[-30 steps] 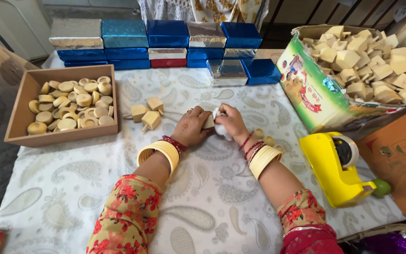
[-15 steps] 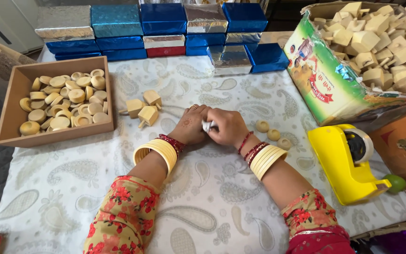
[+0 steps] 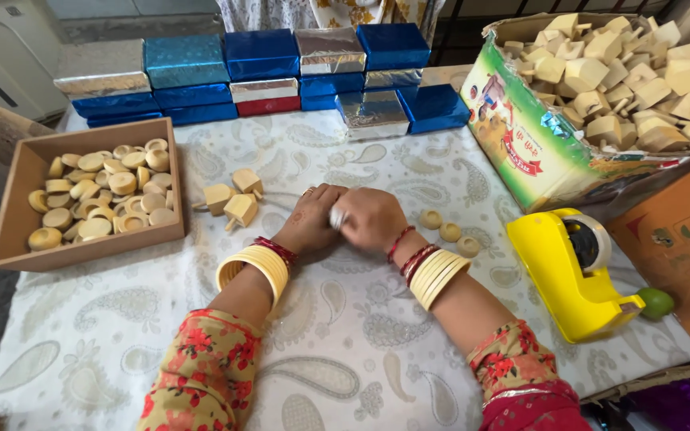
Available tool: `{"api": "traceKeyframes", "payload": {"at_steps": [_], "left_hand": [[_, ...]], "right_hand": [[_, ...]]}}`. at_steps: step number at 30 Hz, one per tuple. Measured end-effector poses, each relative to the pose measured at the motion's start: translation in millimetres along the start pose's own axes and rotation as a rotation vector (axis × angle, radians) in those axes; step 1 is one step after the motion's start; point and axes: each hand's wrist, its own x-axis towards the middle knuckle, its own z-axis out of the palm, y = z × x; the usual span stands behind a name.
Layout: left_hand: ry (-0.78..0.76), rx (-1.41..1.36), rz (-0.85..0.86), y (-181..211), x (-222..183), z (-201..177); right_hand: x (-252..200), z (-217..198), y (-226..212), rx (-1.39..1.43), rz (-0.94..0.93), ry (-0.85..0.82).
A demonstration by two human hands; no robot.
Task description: The recorder is wrapping small wooden pieces in silver foil and using tape to secure the packaging.
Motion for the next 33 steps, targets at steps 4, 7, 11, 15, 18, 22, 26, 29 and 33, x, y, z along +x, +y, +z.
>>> {"api": "traceKeyframes", "payload": {"at_steps": [4,7,11,15,18,22,26,29,33], "left_hand": [[-0.051,-0.03,-0.067,11.4,-5.3,-6.6],[-0.056,-0.031,0.005,6.2,-2.5,-4.8],[-0.115,0.025,-0.041,-9.4,-0.9,12.7],[-0.113,-0.014,-0.168,-8.1,3.0,12.7],[-0.118,0.095,-0.19,-10.7,4.2,10.8],[-0.058,0.068,-0.152,-23.2,2.4,14.5],[-0.037,0.039,-0.126,-17.3,0.9,9.1],[-0.018,-0.151,-0.091,-18.5,-2.6,2.8],[-0.039,-0.18,-0.077,-3.2,-3.2,-12.0]], "right_hand": [[9.0,-19.9,-12.0,-0.145,-0.425,-0.127],[4.9,-13.0,-2.6,-0.209,-0.476,-0.115],[-3.2,1.3,1.6,-0.017,-0.096,-0.16],[-7.6,15.7,1.4,0.203,0.392,-0.068],[-21.5,41.4,18.5,0.425,0.751,0.006],[-42.1,64.1,48.0,0.879,0.949,0.07],[-29.5,40.1,24.2,0.504,0.746,0.053],[-13.6,13.2,4.0,0.044,0.264,-0.018],[-0.5,-1.0,-12.8,-0.108,-0.124,-0.141]]}}
